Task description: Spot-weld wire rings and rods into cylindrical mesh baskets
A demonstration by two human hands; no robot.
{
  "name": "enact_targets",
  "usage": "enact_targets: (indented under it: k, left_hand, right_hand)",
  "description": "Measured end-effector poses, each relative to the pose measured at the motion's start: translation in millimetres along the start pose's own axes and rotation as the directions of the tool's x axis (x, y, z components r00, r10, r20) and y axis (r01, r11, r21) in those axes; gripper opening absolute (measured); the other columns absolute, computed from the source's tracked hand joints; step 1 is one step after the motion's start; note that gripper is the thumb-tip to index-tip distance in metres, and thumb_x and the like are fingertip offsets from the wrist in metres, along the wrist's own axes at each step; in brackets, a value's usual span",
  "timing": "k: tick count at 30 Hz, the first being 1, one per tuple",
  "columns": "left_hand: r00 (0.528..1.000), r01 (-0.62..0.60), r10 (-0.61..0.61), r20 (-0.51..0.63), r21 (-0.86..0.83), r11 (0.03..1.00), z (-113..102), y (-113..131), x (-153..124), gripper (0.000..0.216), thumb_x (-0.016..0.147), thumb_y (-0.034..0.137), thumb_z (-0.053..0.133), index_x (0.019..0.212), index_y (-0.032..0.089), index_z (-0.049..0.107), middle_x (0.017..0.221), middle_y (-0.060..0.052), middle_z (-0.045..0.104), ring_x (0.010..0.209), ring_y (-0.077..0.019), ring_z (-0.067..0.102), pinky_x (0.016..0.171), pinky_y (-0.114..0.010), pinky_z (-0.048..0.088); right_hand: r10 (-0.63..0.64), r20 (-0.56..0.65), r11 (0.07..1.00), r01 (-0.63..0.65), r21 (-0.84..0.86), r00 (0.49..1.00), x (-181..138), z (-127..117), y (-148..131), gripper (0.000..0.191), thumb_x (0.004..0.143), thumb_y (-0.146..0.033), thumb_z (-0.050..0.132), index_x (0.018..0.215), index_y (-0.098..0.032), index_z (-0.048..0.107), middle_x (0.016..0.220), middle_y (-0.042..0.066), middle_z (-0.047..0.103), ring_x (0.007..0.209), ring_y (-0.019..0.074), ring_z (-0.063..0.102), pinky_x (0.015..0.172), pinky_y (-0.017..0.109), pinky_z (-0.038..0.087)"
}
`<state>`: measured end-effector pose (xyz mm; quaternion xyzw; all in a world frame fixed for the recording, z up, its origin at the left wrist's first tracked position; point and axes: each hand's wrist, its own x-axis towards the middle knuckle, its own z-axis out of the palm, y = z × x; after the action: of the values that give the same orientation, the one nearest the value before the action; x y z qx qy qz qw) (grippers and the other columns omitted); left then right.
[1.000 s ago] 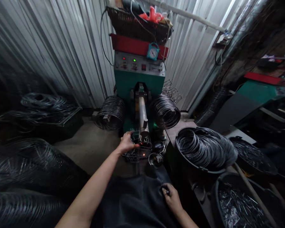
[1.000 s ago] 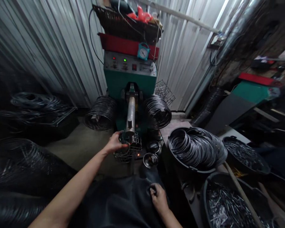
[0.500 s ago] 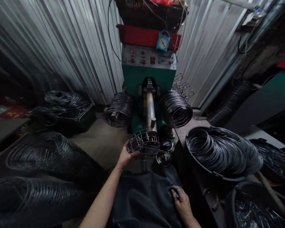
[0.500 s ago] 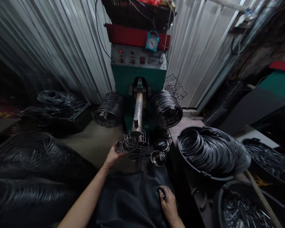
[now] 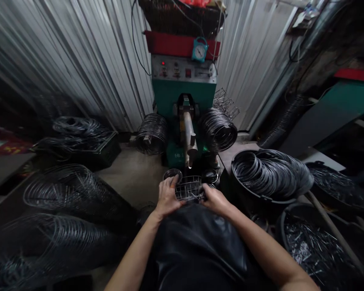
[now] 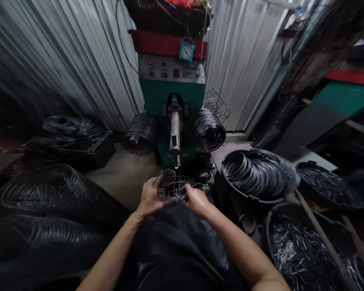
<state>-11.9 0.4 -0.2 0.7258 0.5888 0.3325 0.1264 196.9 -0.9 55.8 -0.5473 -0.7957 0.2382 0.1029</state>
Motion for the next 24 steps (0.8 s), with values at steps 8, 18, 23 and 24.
enact_targets:
  k: [8,18,23,24]
  left_hand:
    - [0.996,-0.087,0.082,0.037,0.147,0.985,-10.2,32.4,6.9,0.085,0.051,0.028,0.072,0.130,0.016,0.040,0.123,-0.016,0.048,0.120,-0.0347,0.040,0.105,-0.050,0.023]
    - [0.997,-0.015,0.013,0.069,0.027,1.000,-7.3,29.7,9.1,0.081,0.052,0.026,0.071,0.127,0.019,0.040,0.125,-0.013,0.049,0.119,-0.0323,0.042,0.101,-0.046,0.032]
    - [0.996,0.051,-0.048,0.078,-0.036,0.998,-4.2,25.0,16.5,0.081,0.051,0.024,0.070,0.126,0.017,0.039,0.123,-0.012,0.050,0.119,-0.0299,0.043,0.102,-0.044,0.034]
    - [0.995,0.053,-0.049,0.086,-0.042,0.998,-3.0,24.5,18.3,0.081,0.051,0.023,0.070,0.126,0.017,0.040,0.123,-0.012,0.050,0.119,-0.0298,0.043,0.102,-0.044,0.034]
  right_hand:
    - [0.064,-0.113,0.986,-0.081,-0.146,0.991,19.0,9.8,-22.6,0.027,0.073,-0.015,0.057,0.099,-0.021,0.055,0.082,0.006,0.070,0.074,0.0223,0.065,0.057,0.025,0.034]
    - [-0.280,-0.061,0.955,0.284,0.079,0.958,13.8,22.9,8.1,0.027,0.079,-0.012,0.052,0.102,-0.018,0.064,0.098,0.006,0.067,0.090,0.0165,0.063,0.078,0.025,0.047]
    - [-0.355,0.025,0.935,0.354,0.036,0.935,20.2,13.0,12.8,0.035,0.076,-0.016,0.062,0.111,-0.017,0.061,0.105,0.009,0.065,0.095,0.0194,0.062,0.080,0.027,0.048]
    - [-0.348,0.028,0.937,0.347,0.026,0.937,22.3,12.8,13.1,0.034,0.076,-0.015,0.062,0.109,-0.018,0.062,0.102,0.008,0.066,0.093,0.0188,0.063,0.079,0.026,0.048]
